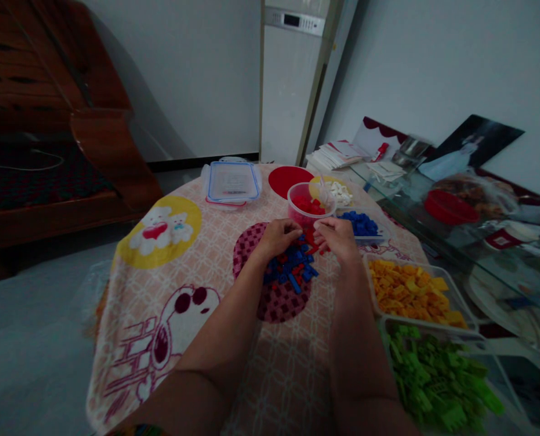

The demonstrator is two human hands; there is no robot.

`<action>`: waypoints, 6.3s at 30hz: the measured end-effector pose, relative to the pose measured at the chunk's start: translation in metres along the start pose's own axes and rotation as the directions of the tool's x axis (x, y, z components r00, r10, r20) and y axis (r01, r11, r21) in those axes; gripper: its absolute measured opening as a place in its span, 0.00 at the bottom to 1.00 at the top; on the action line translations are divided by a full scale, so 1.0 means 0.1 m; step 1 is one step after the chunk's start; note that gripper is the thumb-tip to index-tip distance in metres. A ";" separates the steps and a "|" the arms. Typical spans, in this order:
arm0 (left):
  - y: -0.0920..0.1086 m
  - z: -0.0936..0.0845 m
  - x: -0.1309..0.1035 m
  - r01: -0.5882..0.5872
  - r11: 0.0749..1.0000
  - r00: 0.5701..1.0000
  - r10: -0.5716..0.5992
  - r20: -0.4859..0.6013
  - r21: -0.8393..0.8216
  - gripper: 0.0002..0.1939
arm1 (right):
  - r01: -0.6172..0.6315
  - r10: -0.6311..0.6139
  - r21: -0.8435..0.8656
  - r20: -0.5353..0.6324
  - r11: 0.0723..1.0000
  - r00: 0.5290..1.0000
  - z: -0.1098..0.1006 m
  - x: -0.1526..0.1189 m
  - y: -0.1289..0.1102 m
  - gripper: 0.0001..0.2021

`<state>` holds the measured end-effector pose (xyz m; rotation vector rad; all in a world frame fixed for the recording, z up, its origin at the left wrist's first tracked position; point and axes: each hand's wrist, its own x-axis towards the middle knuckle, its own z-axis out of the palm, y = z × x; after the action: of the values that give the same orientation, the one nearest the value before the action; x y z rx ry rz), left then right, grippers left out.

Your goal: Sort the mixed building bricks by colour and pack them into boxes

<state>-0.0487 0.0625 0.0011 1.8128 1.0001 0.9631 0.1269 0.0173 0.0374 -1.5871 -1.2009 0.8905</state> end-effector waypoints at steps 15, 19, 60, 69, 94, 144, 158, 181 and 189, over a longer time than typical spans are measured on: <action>-0.04 0.01 0.00 0.146 0.913 0.989 -0.134 0.057 -0.381 0.07 | 0.040 -0.039 -0.033 0.047 0.999 0.998 0.16 -0.05 -0.08 0.05; -0.09 0.00 0.02 0.131 0.954 0.991 -0.133 0.011 -0.269 0.05 | 0.028 -0.028 -0.016 -0.012 0.999 1.000 0.08 -0.04 -0.08 0.04; -0.06 -0.23 -0.03 0.227 0.970 0.974 -0.226 0.026 -0.087 0.13 | 0.031 -0.031 -0.027 0.026 0.999 0.999 0.17 -0.02 -0.05 0.05; -0.11 -0.13 0.00 0.198 0.940 0.980 -0.199 0.026 -0.277 0.13 | 0.047 -0.041 -0.036 0.158 0.998 0.987 0.40 -0.10 -0.10 0.05; -0.13 -0.15 -0.02 0.101 0.899 0.987 -0.143 0.068 0.425 0.08 | 0.154 -0.044 0.096 -0.699 0.983 0.714 -0.35 0.27 0.35 0.19; 0.05 -0.10 -0.05 -0.136 0.957 0.935 0.039 0.352 0.257 0.18 | 0.141 0.014 0.150 -0.734 0.979 0.679 -0.45 0.23 0.34 0.13; -0.01 -0.12 -0.02 0.072 0.947 0.997 -0.070 -0.020 0.314 0.10 | 0.137 -0.053 0.148 -0.467 0.979 0.882 -0.21 0.19 0.20 0.09; 0.07 -0.06 -0.02 -0.058 0.989 0.998 0.060 -0.015 0.133 0.10 | 0.028 -0.028 0.134 -0.005 0.991 1.000 0.14 0.02 -0.01 0.05; 0.13 0.15 -0.05 -0.101 0.881 0.993 0.064 0.095 0.462 0.07 | 0.125 0.063 0.329 -0.507 0.936 0.860 -0.27 0.16 0.17 0.08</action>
<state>-0.0346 0.0491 0.0064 2.2885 1.1868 0.7323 0.1607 0.0245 0.0293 -1.3809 -0.6414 0.5643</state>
